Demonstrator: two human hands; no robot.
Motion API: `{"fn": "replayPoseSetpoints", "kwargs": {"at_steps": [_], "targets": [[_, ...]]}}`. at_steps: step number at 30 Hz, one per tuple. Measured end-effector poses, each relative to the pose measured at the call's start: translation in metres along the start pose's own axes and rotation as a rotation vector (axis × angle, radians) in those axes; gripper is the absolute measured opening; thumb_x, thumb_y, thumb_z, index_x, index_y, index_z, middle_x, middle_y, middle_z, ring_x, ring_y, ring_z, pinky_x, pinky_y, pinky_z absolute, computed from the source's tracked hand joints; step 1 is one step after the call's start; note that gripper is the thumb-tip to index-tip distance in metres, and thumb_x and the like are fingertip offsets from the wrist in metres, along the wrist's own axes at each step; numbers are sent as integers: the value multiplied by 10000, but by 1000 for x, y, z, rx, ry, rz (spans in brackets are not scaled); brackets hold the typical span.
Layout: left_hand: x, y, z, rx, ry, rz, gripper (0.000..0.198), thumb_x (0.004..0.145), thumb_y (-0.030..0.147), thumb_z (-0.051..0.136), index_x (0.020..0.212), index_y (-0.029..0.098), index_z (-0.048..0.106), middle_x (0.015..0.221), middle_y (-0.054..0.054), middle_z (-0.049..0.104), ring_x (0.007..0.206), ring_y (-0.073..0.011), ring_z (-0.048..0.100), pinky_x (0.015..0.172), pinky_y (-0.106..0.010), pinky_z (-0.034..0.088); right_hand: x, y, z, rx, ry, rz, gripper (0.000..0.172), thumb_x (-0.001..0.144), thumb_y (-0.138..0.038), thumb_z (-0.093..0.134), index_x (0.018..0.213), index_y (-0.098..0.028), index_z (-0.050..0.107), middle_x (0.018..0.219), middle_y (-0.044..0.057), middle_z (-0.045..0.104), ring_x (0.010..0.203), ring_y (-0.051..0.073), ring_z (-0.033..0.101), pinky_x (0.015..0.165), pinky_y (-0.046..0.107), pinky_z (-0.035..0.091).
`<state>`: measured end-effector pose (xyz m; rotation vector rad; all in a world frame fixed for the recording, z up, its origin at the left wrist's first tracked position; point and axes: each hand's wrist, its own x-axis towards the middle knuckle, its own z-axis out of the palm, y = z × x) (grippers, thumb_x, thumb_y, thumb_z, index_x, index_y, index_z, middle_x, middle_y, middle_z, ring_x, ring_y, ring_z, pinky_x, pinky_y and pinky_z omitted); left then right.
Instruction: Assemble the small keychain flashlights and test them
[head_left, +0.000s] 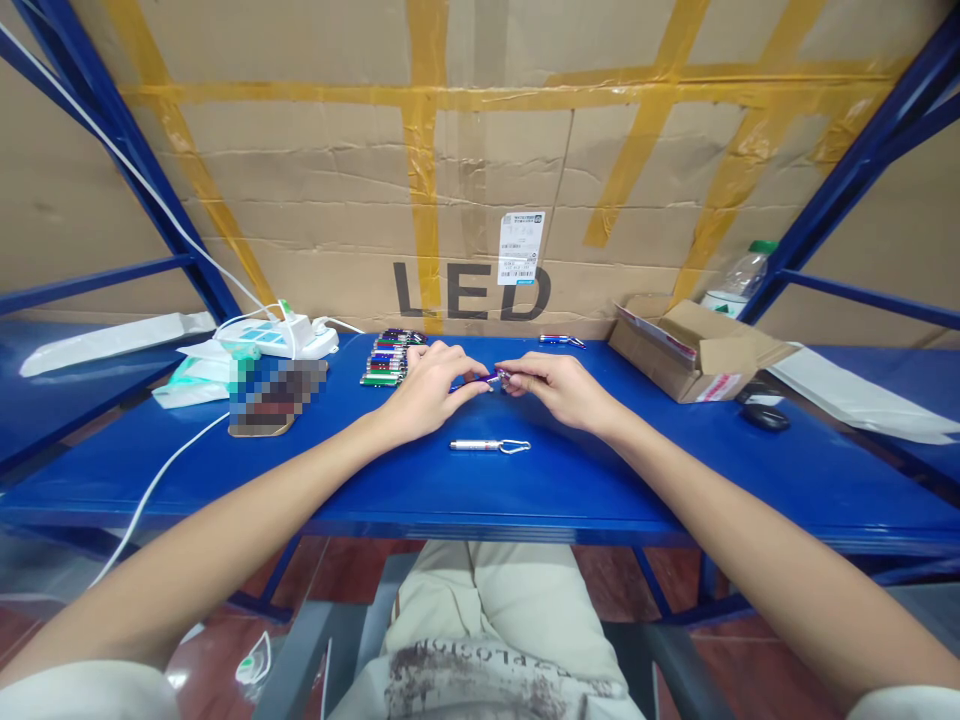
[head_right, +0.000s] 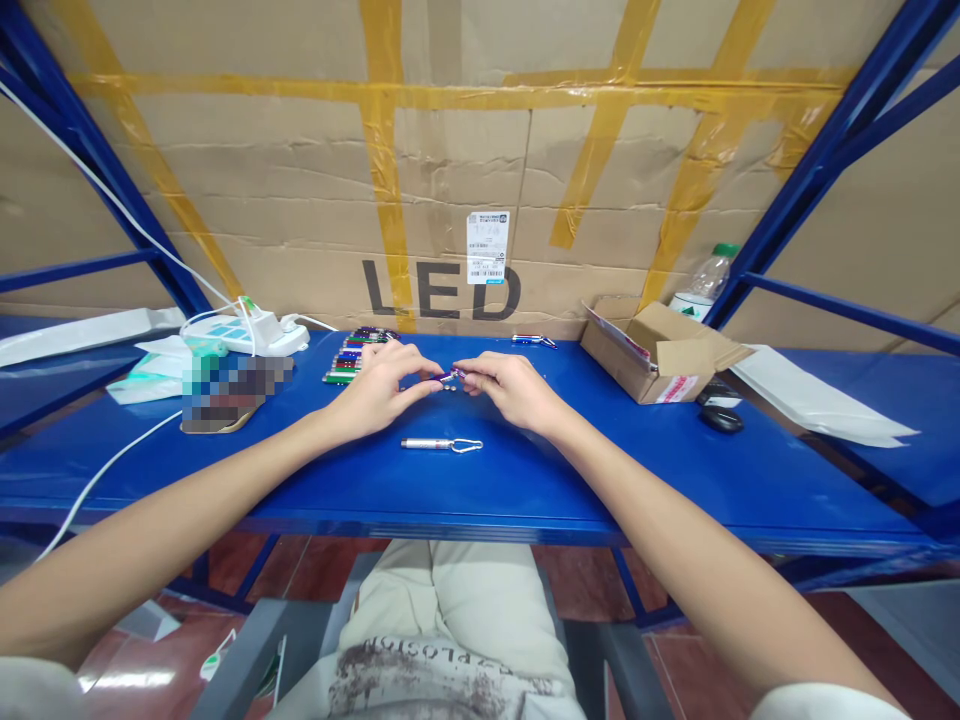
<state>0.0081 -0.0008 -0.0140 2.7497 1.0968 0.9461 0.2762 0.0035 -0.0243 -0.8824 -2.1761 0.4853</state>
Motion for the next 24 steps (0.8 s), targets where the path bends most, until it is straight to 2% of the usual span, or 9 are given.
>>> {"fn": "replayPoseSetpoints", "kwargs": {"at_steps": [7,13,17,24], "targets": [[-1,-2,1,-7,1,26,229,1108,440,645,1201,285,785,1100,-29,762,1106,-264,606,1016,-456,291,2,-1,2,146,-19,7,345,1030,-441,689,1260,-235,844,1003,77,807,923,252,770,933,428,618],[-1,-1,0,0,-7,24,262,1121,459,611,1217,295,790,1130,-39,757,1114,-268,594,1016,-463,293,2,-6,3,334,-21,146,360,938,-450,788,1207,-213,824,1041,69,831,957,259,782,945,440,621],[-1,-1,0,5,5,28,267,1124,458,601,1225,302,793,1134,-42,755,1105,-266,598,1019,-464,296,2,-10,1,323,-2,163,329,906,-443,819,1139,-211,817,1082,68,841,972,260,782,972,444,608],[-1,-1,-1,-5,20,25,274,1123,468,598,1227,309,795,1142,-41,767,1106,-270,608,1025,-466,305,3,-8,0,325,33,191,377,856,-471,858,1116,-201,819,976,69,848,908,258,782,909,429,612]]}}
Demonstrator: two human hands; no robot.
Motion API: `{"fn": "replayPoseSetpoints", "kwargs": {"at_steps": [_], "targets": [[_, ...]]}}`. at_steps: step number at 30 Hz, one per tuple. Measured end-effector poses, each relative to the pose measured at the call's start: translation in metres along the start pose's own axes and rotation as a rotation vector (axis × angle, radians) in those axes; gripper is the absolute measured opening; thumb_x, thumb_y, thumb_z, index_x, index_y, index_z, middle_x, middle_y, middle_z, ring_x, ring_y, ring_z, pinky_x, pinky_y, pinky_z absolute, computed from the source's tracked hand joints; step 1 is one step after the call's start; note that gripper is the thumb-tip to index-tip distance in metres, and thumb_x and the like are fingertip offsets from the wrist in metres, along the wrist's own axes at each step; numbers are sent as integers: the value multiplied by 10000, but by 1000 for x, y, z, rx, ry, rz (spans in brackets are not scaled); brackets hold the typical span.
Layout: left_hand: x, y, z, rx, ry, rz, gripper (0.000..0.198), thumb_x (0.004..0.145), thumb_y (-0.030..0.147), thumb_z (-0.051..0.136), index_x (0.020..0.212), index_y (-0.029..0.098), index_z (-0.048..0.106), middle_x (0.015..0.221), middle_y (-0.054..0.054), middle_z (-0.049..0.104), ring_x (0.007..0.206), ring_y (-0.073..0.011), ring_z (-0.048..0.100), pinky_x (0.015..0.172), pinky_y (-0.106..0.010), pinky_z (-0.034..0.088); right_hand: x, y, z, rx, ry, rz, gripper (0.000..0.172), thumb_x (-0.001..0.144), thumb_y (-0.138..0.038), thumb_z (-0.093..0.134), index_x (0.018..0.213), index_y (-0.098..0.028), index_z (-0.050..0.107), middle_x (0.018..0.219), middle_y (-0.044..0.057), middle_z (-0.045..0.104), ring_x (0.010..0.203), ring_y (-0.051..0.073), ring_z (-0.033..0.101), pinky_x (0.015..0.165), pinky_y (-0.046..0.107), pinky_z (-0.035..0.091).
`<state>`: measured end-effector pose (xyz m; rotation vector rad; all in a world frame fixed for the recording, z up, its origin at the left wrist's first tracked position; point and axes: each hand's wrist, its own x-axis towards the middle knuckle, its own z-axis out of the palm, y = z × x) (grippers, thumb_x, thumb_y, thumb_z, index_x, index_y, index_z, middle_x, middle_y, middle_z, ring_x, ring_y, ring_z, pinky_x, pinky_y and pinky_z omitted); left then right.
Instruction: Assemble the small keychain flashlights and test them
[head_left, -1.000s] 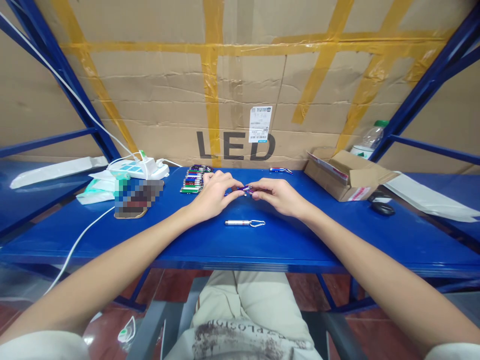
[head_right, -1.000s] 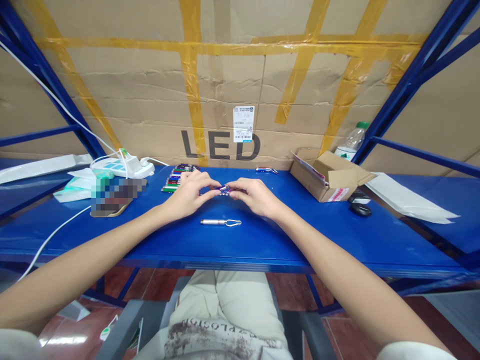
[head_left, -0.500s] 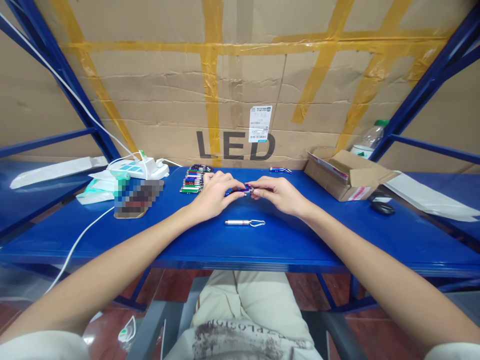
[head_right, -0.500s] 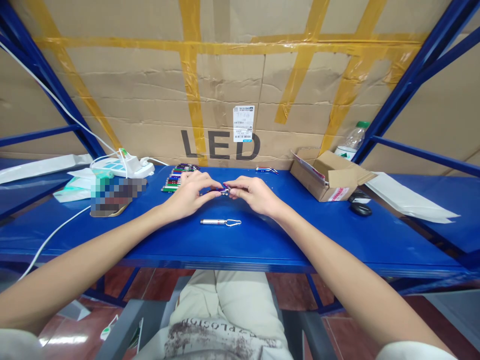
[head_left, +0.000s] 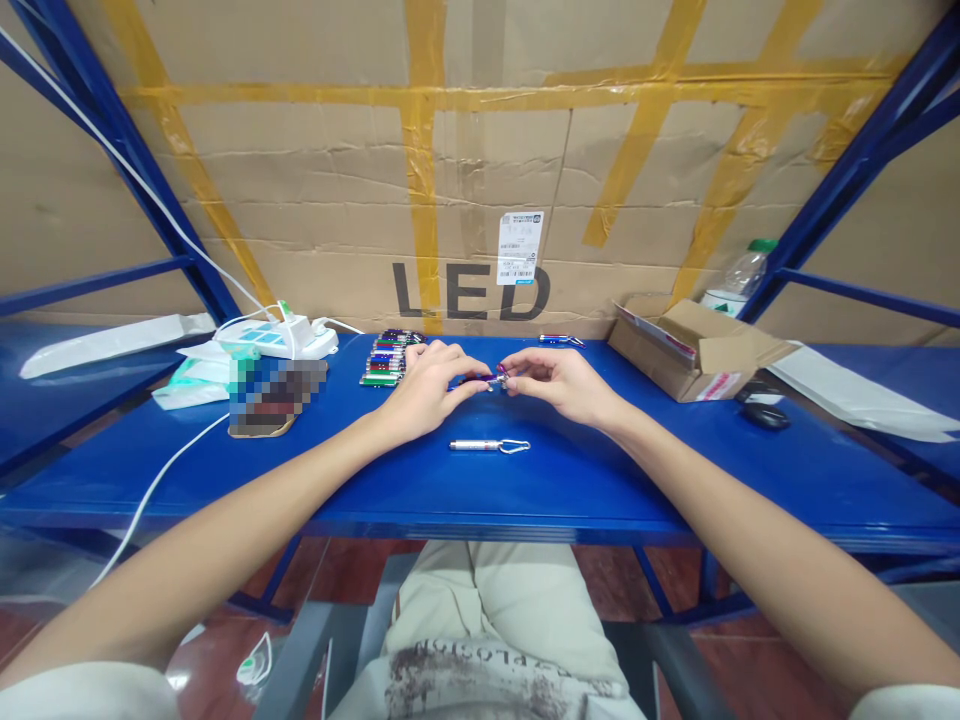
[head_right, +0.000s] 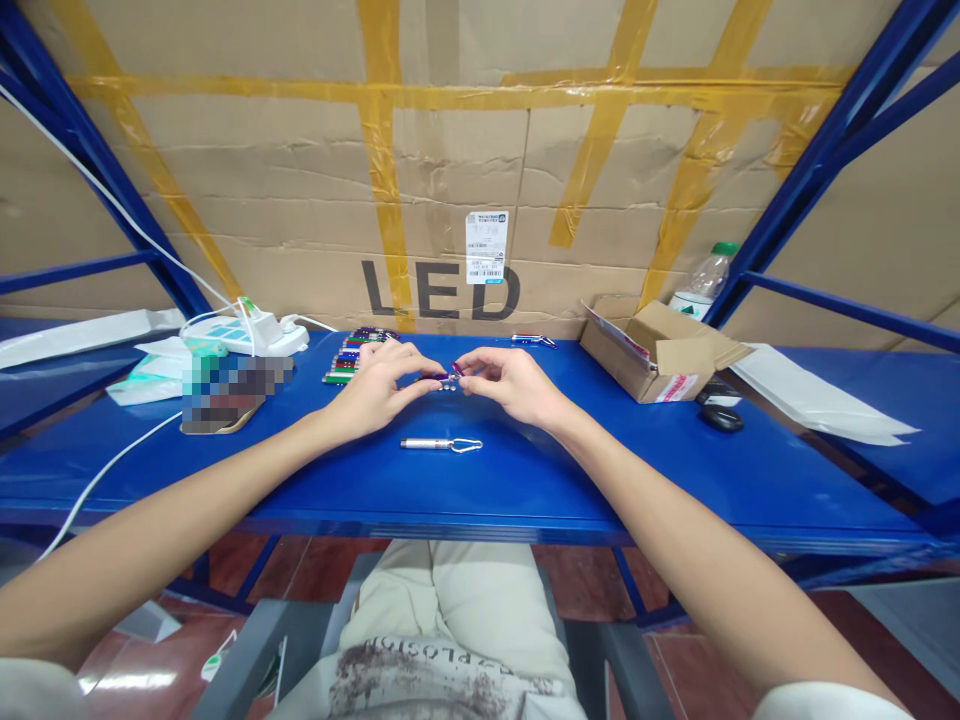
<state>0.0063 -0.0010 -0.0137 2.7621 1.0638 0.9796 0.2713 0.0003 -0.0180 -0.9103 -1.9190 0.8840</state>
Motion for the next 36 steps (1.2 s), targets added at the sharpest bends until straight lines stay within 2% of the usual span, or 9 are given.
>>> {"fn": "replayPoseSetpoints", "kwargs": {"at_steps": [6,13,21,36], "targets": [[0,1,-1,-26,0,-2,283,1122,484,594,1215,303,790,1159,-40,791,1129,-273,616,1062,-477,296,-1,3,2,-24,55,-24,403,824,-492,889,1094,-195,846,1024,81,859,924,259,783,922,432,619],[0,2,-2,-28,-1,-1,272,1112,488,612,1197,300,789,1152,-41,792,1115,-269,615,1066,-478,292,-2,-1,3,-102,94,-91,356,859,-477,867,1080,-198,854,1029,84,860,931,260,788,902,420,625],[0,1,-1,-5,9,32,259,1111,477,618,1200,298,783,1152,-42,776,1117,-267,608,1069,-469,293,-4,-7,4,-172,118,-151,250,897,-394,826,1051,-200,861,999,72,842,901,241,773,878,395,600],[0,4,-3,22,34,38,286,1108,501,607,1184,284,777,1060,-59,747,1073,-275,585,1054,-467,307,-8,-16,9,-259,136,-204,198,952,-381,761,1025,-226,858,966,60,817,868,231,749,858,385,588]]}}
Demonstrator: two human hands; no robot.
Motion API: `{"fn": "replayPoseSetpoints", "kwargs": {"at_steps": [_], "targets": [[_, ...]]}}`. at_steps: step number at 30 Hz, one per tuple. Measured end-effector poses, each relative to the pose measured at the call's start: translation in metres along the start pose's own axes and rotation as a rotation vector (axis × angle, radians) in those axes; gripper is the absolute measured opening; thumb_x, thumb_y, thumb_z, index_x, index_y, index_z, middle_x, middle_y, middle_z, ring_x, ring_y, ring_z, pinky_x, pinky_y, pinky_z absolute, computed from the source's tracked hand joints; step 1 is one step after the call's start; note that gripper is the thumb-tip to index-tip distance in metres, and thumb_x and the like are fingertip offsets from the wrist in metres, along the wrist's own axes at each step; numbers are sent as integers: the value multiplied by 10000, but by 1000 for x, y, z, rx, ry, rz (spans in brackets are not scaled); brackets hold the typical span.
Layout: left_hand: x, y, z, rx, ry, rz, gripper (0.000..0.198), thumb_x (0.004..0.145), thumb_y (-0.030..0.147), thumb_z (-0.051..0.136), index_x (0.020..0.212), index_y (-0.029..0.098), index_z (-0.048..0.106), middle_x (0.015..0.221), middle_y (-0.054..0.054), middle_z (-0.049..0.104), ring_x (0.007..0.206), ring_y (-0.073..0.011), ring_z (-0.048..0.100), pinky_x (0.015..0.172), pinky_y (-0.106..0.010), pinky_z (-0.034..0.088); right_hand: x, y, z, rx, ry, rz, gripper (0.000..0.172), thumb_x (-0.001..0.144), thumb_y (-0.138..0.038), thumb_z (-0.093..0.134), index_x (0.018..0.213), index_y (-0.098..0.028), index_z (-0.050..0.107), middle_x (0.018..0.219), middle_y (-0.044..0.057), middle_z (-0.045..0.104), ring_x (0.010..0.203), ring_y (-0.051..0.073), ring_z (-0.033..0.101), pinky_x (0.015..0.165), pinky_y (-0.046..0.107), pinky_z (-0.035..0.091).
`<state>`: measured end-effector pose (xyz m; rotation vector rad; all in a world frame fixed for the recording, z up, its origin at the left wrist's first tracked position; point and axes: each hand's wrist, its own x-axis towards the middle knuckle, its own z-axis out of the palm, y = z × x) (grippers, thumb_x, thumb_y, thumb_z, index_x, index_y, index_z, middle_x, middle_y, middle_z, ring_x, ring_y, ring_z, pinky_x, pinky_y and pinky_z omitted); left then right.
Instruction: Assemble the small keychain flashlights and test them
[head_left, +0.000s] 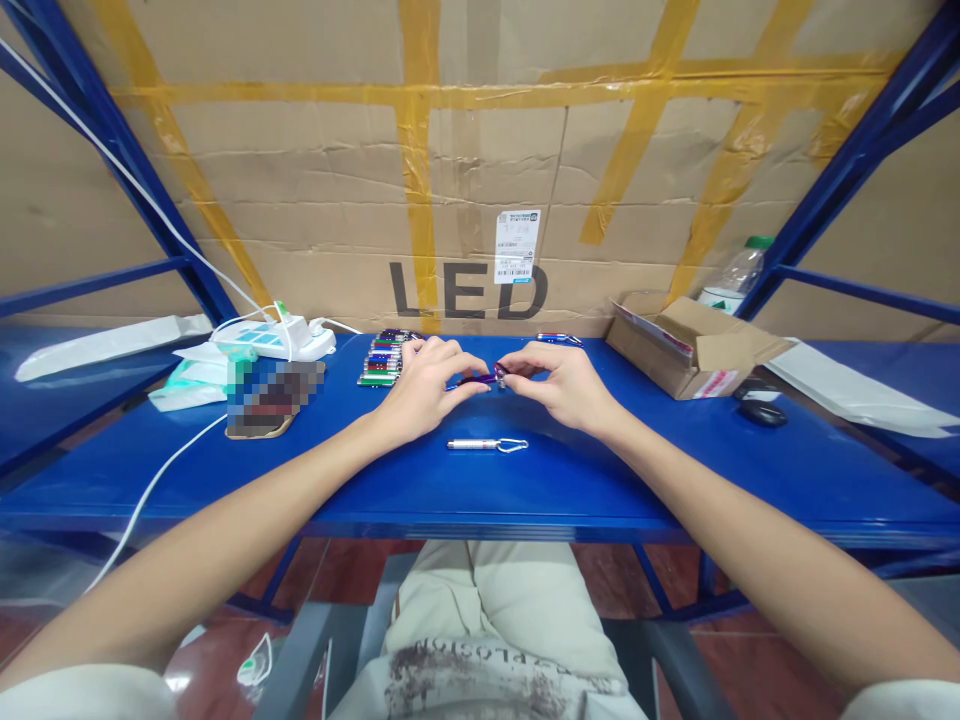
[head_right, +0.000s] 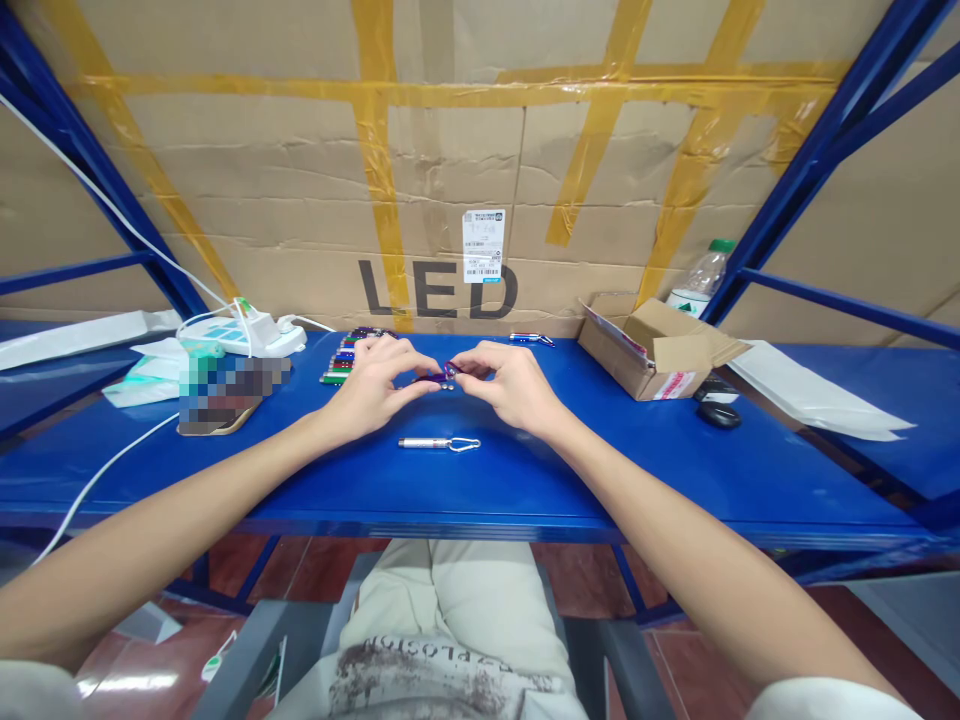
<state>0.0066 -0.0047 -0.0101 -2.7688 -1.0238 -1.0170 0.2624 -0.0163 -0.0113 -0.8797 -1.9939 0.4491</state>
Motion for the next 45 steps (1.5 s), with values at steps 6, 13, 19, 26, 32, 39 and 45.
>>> {"fn": "replayPoseSetpoints", "kwargs": {"at_steps": [6,13,19,26,32,39,45], "targets": [[0,0,0,-18,13,-13,283,1118,495,593,1186,274,756,1102,-53,764,1084,-270,590,1049,-461,309,0,2,-1,-36,4,-5,186,952,-358,756,1039,-227,857,973,59,817,873,235,750,860,391,585],[1,-3,-1,13,0,-45,306,1137,471,549,1225,266,758,1098,-59,755,1070,-270,586,1020,-462,314,0,5,-2,-64,-20,-19,211,967,-364,742,1080,-231,861,984,63,816,863,230,748,852,384,586],[1,-5,1,39,-16,-61,356,1141,496,519,1231,272,781,1074,-67,736,1075,-280,582,1015,-475,312,1,9,-5,-116,-83,-51,274,999,-408,724,1176,-248,861,1024,74,822,890,247,750,859,399,582],[3,-11,-5,7,-154,-15,343,1110,503,569,1163,265,811,1021,-58,742,1035,-272,598,1017,-469,312,1,11,-12,-56,-241,15,304,990,-434,742,1186,-236,867,1041,77,830,913,247,755,857,383,577],[2,-15,-10,-63,-417,62,303,1078,502,625,1111,280,828,967,-34,774,1006,-263,631,991,-438,306,1,17,-16,-60,-456,-4,287,961,-428,786,1163,-252,888,1021,60,828,901,229,748,828,347,555],[3,-12,-11,-165,-463,51,257,1018,498,727,984,263,824,884,-12,790,936,-239,662,941,-402,349,2,13,-18,-81,-588,-7,287,976,-438,778,1143,-238,897,989,54,802,862,204,726,798,312,534],[3,-9,-12,-213,-498,46,268,984,482,787,947,218,811,848,-11,774,900,-210,662,899,-348,370,3,13,-19,-51,-643,30,324,947,-481,803,1105,-217,903,982,64,798,874,205,716,817,306,530]]}}
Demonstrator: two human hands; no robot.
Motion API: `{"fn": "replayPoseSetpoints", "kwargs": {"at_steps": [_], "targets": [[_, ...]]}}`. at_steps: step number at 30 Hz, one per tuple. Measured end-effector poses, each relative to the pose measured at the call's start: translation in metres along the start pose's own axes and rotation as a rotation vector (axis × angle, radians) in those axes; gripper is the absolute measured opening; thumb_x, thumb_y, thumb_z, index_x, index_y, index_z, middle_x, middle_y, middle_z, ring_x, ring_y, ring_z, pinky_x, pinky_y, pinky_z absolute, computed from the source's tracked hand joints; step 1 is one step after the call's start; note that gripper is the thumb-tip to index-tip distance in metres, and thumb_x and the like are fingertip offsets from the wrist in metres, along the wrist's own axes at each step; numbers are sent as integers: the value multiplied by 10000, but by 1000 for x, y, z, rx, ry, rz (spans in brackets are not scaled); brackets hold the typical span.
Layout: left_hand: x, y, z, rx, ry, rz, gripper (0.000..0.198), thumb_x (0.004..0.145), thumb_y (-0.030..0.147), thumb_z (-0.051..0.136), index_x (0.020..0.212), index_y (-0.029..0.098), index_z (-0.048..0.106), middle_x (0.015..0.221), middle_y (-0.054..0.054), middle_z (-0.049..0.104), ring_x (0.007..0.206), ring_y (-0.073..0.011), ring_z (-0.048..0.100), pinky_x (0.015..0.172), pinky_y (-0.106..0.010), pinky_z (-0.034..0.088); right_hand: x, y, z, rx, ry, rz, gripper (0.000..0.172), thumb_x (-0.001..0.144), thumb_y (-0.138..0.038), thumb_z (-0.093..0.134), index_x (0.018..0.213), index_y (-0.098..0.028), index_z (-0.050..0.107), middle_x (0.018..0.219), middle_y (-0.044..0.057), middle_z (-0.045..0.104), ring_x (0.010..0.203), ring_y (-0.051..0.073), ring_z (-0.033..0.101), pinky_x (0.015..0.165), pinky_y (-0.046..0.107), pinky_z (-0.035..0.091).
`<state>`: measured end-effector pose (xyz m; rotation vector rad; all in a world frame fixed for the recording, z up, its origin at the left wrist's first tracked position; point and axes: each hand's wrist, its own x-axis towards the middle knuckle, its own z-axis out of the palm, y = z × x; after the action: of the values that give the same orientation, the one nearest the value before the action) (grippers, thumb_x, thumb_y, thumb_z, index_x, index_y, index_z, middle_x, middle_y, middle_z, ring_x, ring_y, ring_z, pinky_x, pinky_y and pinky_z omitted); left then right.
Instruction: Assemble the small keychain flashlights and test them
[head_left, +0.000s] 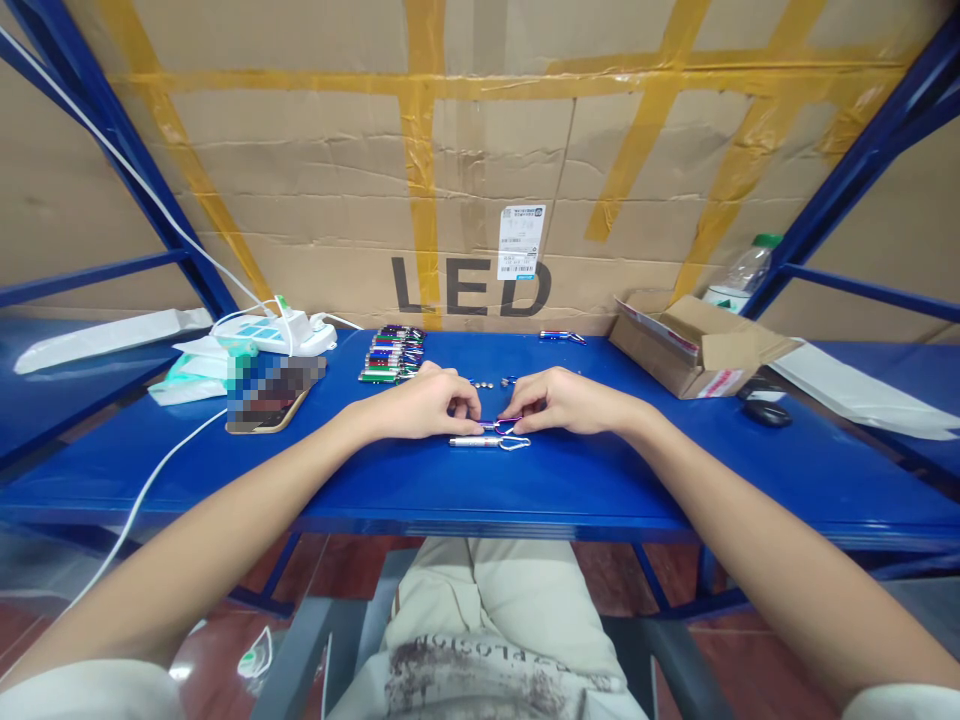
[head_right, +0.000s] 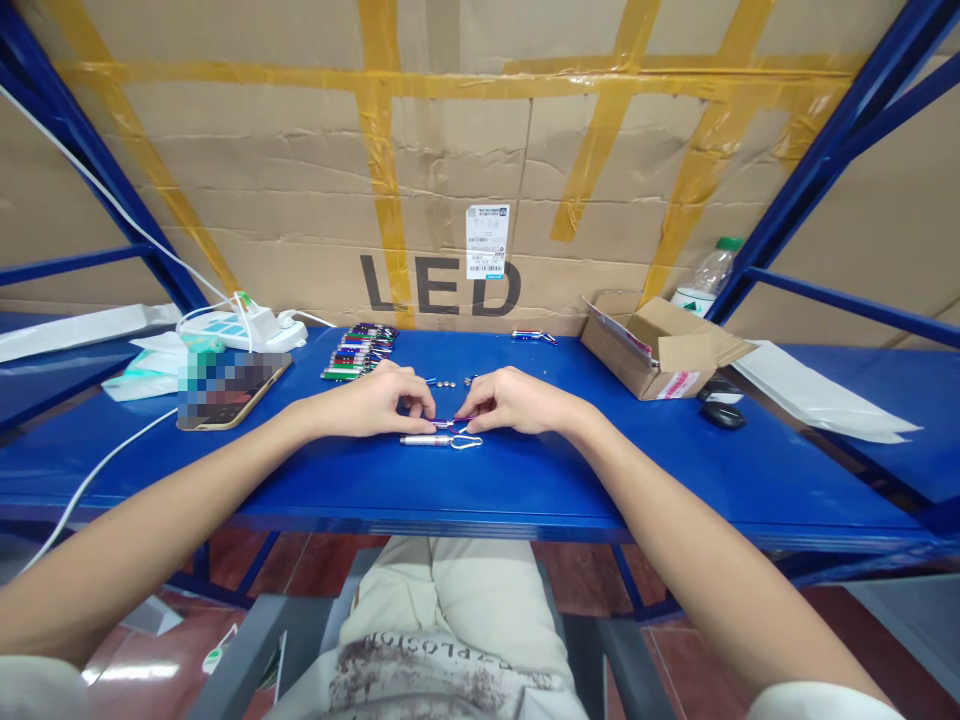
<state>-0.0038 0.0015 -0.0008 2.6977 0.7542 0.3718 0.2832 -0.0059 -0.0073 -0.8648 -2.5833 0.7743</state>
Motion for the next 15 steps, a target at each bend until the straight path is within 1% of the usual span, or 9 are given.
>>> {"fn": "replayPoseSetpoints", "kwargs": {"at_steps": [2,8,11,13,15], "targets": [[0,0,1,-7,-2,3,275,977,489,798,942,216,812,853,-10,774,913,-209,661,897,-341,369,0,-1,-1,7,-12,18,332,936,-486,809,1095,-211,904,961,63,790,857,203,710,803,306,529],[1,-1,2,-29,-10,9,257,976,481,805,971,225,828,860,-10,784,904,-208,669,865,-322,398,-2,-6,-4,30,-33,72,347,909,-485,822,1101,-208,901,981,60,788,824,198,707,767,306,535],[1,-2,2,-29,5,9,253,1005,475,770,981,230,828,899,-16,799,907,-211,681,872,-321,425,-1,-6,-2,35,-16,59,311,929,-478,800,1069,-218,897,994,57,807,839,205,719,779,314,532],[1,-5,1,-14,56,3,241,1051,433,705,1021,226,824,983,-32,811,933,-217,695,891,-326,449,1,-4,0,19,48,34,281,971,-461,753,1038,-225,890,1001,61,816,889,223,733,828,332,534],[1,-11,0,42,137,-20,259,1095,386,620,1075,207,808,1091,-64,800,1004,-234,707,928,-341,471,3,-1,4,-20,178,24,272,1006,-432,705,1014,-221,877,1001,74,811,915,241,737,866,360,537]]}}
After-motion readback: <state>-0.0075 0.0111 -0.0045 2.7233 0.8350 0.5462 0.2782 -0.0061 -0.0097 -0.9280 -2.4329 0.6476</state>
